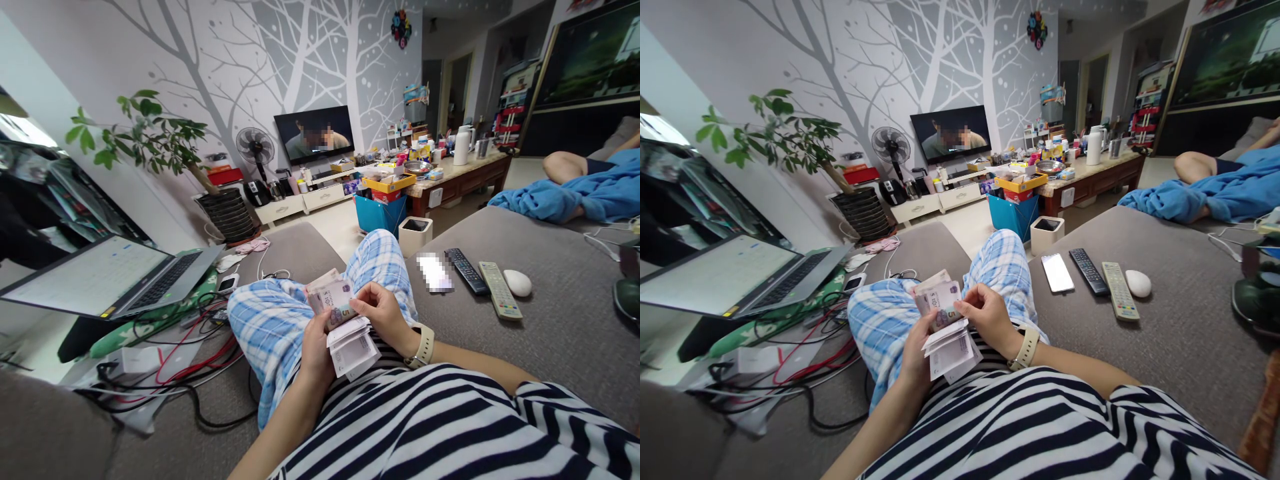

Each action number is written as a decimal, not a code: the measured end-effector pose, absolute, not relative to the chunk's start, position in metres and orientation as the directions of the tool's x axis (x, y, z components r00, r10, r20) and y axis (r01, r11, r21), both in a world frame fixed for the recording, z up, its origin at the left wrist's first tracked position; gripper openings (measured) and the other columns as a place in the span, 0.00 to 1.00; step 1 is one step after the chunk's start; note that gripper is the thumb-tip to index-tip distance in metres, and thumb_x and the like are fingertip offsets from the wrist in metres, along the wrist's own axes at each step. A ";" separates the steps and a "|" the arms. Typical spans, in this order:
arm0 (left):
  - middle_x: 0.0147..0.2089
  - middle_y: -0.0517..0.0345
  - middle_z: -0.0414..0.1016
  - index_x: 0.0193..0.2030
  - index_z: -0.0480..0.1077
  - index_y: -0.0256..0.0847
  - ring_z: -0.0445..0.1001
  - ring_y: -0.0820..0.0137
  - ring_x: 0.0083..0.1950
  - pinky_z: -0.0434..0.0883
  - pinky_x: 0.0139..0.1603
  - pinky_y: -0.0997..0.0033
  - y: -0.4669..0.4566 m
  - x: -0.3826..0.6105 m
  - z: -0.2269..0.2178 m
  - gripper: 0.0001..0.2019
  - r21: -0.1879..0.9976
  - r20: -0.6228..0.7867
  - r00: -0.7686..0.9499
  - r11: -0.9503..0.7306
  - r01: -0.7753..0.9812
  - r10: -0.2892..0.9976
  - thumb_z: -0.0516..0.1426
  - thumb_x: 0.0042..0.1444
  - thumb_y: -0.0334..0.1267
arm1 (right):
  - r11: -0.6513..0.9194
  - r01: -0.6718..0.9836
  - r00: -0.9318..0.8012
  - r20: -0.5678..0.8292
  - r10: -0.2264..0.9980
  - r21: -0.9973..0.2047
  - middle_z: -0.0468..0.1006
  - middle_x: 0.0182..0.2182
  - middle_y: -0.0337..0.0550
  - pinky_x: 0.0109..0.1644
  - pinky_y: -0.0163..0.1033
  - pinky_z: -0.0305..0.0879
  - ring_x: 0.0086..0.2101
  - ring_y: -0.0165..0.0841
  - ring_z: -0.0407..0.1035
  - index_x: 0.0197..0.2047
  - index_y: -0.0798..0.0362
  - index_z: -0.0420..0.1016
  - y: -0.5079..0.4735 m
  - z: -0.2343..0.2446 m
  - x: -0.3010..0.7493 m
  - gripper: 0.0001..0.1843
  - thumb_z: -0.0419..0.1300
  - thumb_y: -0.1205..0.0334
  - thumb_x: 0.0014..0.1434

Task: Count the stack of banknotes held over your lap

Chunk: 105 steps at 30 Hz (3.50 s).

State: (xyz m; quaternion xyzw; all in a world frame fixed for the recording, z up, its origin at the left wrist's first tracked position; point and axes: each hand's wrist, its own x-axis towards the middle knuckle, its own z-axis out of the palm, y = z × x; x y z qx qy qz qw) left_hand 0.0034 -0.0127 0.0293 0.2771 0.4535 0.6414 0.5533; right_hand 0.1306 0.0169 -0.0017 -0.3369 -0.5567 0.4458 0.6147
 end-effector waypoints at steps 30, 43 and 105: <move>0.30 0.55 0.81 0.28 0.75 0.36 0.78 0.63 0.46 0.71 0.48 0.70 -0.014 0.007 0.031 0.05 0.863 -0.162 -0.296 -0.010 -0.504 0.941 0.58 0.50 0.32 | 0.386 -0.207 -0.042 0.402 0.915 -0.899 0.71 0.25 0.37 0.30 0.35 0.59 0.26 0.29 0.63 0.30 0.55 0.72 0.017 -0.003 0.130 0.10 0.62 0.56 0.56; 0.31 0.53 0.81 0.29 0.77 0.35 0.78 0.60 0.45 0.71 0.44 0.69 -0.012 0.003 0.026 0.10 0.901 -0.092 -0.283 -0.042 -0.432 0.955 0.62 0.44 0.41 | 0.412 -0.173 -0.047 0.425 0.904 -0.895 0.70 0.25 0.37 0.31 0.35 0.59 0.27 0.29 0.63 0.30 0.54 0.72 0.014 -0.001 0.131 0.10 0.60 0.56 0.58; 0.24 0.58 0.78 0.26 0.76 0.37 0.77 0.65 0.34 0.71 0.37 0.71 -0.015 0.004 0.031 0.05 0.900 -0.154 -0.322 -0.001 -0.435 0.934 0.61 0.46 0.37 | 0.418 -0.212 -0.083 0.443 0.893 -0.883 0.67 0.24 0.36 0.31 0.35 0.58 0.26 0.29 0.60 0.28 0.53 0.69 0.016 -0.003 0.131 0.13 0.59 0.52 0.58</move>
